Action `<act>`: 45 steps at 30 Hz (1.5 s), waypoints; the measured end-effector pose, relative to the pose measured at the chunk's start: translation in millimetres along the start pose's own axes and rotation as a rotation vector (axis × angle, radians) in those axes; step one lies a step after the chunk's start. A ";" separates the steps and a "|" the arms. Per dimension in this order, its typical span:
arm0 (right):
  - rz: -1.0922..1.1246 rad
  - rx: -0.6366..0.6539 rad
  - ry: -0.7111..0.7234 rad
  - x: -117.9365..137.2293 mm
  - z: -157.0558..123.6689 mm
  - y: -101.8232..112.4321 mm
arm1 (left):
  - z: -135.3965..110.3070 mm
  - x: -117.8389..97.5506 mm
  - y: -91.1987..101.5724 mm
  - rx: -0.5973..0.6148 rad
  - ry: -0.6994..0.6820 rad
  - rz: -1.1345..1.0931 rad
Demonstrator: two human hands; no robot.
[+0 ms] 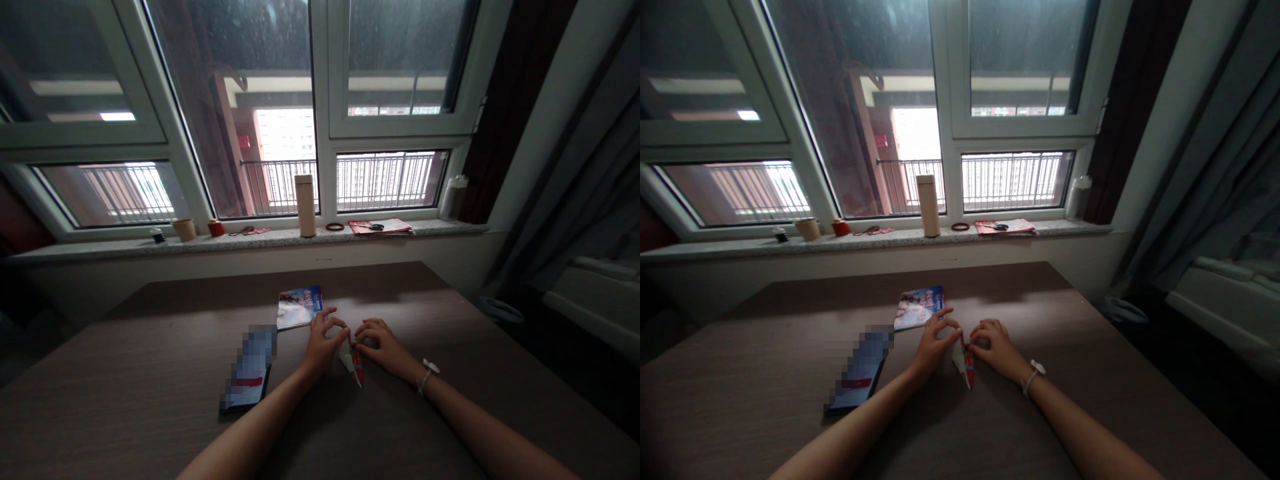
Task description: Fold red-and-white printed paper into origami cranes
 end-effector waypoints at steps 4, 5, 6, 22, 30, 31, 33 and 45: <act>0.002 0.010 0.007 -0.5 -0.1 -0.6 | 0.4 0.6 -1.4 -0.002 -0.010 0.014; 0.002 0.010 0.008 -0.1 0.0 -0.4 | 0.4 0.3 -1.3 -0.007 -0.017 0.014; 0.001 0.009 0.007 0.3 0.0 -0.2 | 0.2 0.1 -1.2 -0.012 -0.022 0.012; -0.039 -0.125 0.010 -0.2 2.2 9.7 | 2.2 -3.9 4.1 -0.030 -0.060 0.160; -0.103 -0.210 -0.013 -13.1 5.0 19.3 | 0.6 7.4 -0.9 0.027 -0.118 0.305; -0.101 -0.204 -0.006 -13.2 5.1 19.3 | 0.2 8.2 -1.9 0.040 -0.120 0.316; -0.100 -0.186 0.008 -12.2 5.1 18.6 | -0.4 8.6 -2.9 0.058 -0.129 0.337; -0.132 -0.047 0.031 -8.2 1.0 13.9 | 0.3 9.2 -1.1 0.157 -0.195 0.401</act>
Point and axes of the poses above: each hand's wrist, its own z-axis towards the middle knuckle, its own y-axis out of the back of the hand, x = y × z, the point moved 7 cm from there along z, towards the middle knuckle, and after that the axes turned 11 degrees about -x, right-handed, at the moved point
